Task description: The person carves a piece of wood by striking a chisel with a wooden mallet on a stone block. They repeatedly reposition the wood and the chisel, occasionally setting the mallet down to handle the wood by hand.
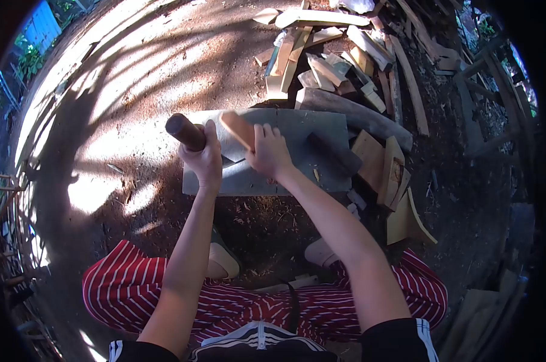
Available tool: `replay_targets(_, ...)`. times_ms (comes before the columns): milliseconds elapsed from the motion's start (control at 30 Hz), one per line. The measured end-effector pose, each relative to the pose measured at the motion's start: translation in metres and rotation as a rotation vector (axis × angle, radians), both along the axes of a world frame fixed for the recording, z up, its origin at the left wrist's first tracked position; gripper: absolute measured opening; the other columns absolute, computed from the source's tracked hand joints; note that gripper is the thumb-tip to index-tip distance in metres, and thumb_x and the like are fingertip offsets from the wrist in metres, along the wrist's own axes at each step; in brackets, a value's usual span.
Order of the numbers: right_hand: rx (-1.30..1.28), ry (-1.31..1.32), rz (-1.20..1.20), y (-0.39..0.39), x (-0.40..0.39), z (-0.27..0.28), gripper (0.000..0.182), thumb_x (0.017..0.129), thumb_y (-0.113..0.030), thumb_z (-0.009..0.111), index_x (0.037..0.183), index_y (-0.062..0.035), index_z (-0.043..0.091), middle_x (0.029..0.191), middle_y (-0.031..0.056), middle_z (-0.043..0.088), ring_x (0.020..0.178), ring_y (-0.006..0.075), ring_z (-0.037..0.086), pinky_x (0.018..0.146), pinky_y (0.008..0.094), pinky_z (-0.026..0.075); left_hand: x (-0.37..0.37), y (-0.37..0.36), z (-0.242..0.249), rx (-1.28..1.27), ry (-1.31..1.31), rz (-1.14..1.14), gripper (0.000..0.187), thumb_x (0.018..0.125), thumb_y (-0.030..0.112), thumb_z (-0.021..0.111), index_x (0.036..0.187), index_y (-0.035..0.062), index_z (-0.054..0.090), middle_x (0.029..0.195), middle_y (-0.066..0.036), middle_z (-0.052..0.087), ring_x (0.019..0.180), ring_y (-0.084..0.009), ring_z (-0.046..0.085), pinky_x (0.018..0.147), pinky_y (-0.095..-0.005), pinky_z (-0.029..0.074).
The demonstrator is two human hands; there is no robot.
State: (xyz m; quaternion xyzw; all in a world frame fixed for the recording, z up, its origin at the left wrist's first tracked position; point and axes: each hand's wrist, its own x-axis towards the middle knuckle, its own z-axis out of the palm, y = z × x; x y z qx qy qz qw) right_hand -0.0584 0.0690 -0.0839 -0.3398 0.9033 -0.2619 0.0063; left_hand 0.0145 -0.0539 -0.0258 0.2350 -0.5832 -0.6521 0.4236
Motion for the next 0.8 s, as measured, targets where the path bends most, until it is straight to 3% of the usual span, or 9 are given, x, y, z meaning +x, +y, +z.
replay_targets(167, 0.025, -0.121, 0.221, 0.076, 0.062, 0.013, 0.055, 0.073, -0.020, 0.068, 0.118, 0.0014, 0.044, 0.110, 0.0221, 0.051, 0.103, 0.0422, 0.051, 0.089, 0.0493, 0.045, 0.003, -0.010, -0.009, -0.118, -0.113, 0.135, 0.019, 0.088, 0.013, 0.070, 0.079, 0.0047, 0.055, 0.059, 0.002, 0.052, 0.050, -0.0045, 0.049, 0.045, -0.0216, 0.037)
replay_targets(233, 0.070, -0.300, 0.299, 0.102, 0.076, 0.028, 0.060, 0.074, -0.024, 0.072, 0.121, 0.0040, 0.046, 0.112, 0.0232, 0.054, 0.106, 0.0399, 0.054, 0.091, 0.0462, 0.046, 0.004, -0.005, 0.008, 0.020, -0.067, 0.114, 0.020, 0.088, 0.013, 0.070, 0.078, 0.0053, 0.054, 0.058, 0.002, 0.052, 0.048, -0.0045, 0.048, 0.044, -0.0217, 0.036)
replay_targets(267, 0.069, -0.302, 0.301, 0.109, 0.074, 0.032, 0.060, 0.074, -0.024, 0.072, 0.121, 0.0040, 0.046, 0.112, 0.0232, 0.054, 0.106, 0.0399, 0.054, 0.091, 0.0462, 0.046, 0.006, -0.003, 0.016, 0.150, -0.027, 0.081, 0.021, 0.088, 0.014, 0.070, 0.078, 0.0058, 0.054, 0.057, 0.003, 0.051, 0.047, -0.0045, 0.047, 0.043, -0.0217, 0.036)
replay_targets(333, -0.022, -0.548, 0.114, 0.114, 0.063, 0.043, 0.056, 0.075, -0.030, 0.072, 0.114, 0.0048, 0.052, 0.106, 0.0247, 0.059, 0.101, 0.0410, 0.059, 0.088, 0.0449, 0.048, 0.005, 0.000, 0.020, 0.133, 0.037, 0.068, 0.021, 0.088, 0.014, 0.070, 0.077, 0.0064, 0.053, 0.057, 0.003, 0.050, 0.045, -0.0046, 0.046, 0.042, -0.0219, 0.035)
replay_targets(433, -0.234, -0.502, -0.034, 0.102, 0.038, 0.063, 0.054, 0.076, -0.033, 0.071, 0.111, 0.0061, 0.056, 0.103, 0.0272, 0.063, 0.099, 0.0423, 0.062, 0.088, 0.0449, 0.049, 0.000, 0.004, 0.033, 0.049, 0.075, 0.060, 0.020, 0.089, 0.012, 0.068, 0.077, 0.0071, 0.052, 0.054, 0.002, 0.047, 0.041, -0.0051, 0.042, 0.039, -0.0223, 0.032)
replay_targets(567, -0.291, -0.442, -0.131, 0.071, -0.006, 0.058, 0.054, 0.076, -0.033, 0.071, 0.111, 0.0060, 0.058, 0.100, 0.0272, 0.066, 0.098, 0.0413, 0.064, 0.088, 0.0451, 0.049, 0.001, 0.007, 0.048, 0.008, 0.081, 0.021, 0.018, 0.090, 0.009, 0.066, 0.078, 0.0072, 0.052, 0.052, 0.002, 0.045, 0.039, -0.0055, 0.040, 0.038, -0.0222, 0.030)
replay_targets(667, -0.393, -0.608, -0.185, 0.058, -0.015, 0.028, 0.061, 0.076, -0.034, 0.072, 0.117, 0.0073, 0.055, 0.105, 0.0283, 0.062, 0.101, 0.0416, 0.062, 0.088, 0.0451, 0.049, 0.003, 0.008, 0.055, 0.050, 0.120, 0.034, 0.020, 0.090, 0.010, 0.066, 0.076, 0.0077, 0.052, 0.051, 0.001, 0.045, 0.039, -0.0056, 0.040, 0.038, -0.0220, 0.030)
replay_targets(733, -0.281, -0.137, -0.266, 0.054, -0.011, 0.001, 0.072, 0.079, -0.039, 0.073, 0.128, 0.0088, 0.048, 0.111, 0.0286, 0.059, 0.103, 0.0398, 0.060, 0.090, 0.0430, 0.048, 0.005, 0.005, 0.052, 0.044, 0.104, 0.040, 0.021, 0.089, 0.011, 0.068, 0.075, 0.0074, 0.052, 0.052, 0.002, 0.047, 0.040, -0.0053, 0.042, 0.038, -0.0218, 0.032)
replay_targets(800, -0.259, -0.249, -0.274, 0.059, -0.016, -0.006, 0.076, 0.079, -0.039, 0.073, 0.130, 0.0097, 0.044, 0.114, 0.0289, 0.056, 0.106, 0.0405, 0.057, 0.091, 0.0430, 0.047, 0.006, 0.002, 0.050, 0.039, 0.090, 0.046, 0.023, 0.088, 0.013, 0.070, 0.074, 0.0070, 0.052, 0.053, 0.002, 0.048, 0.041, -0.0049, 0.044, 0.039, -0.0216, 0.034)
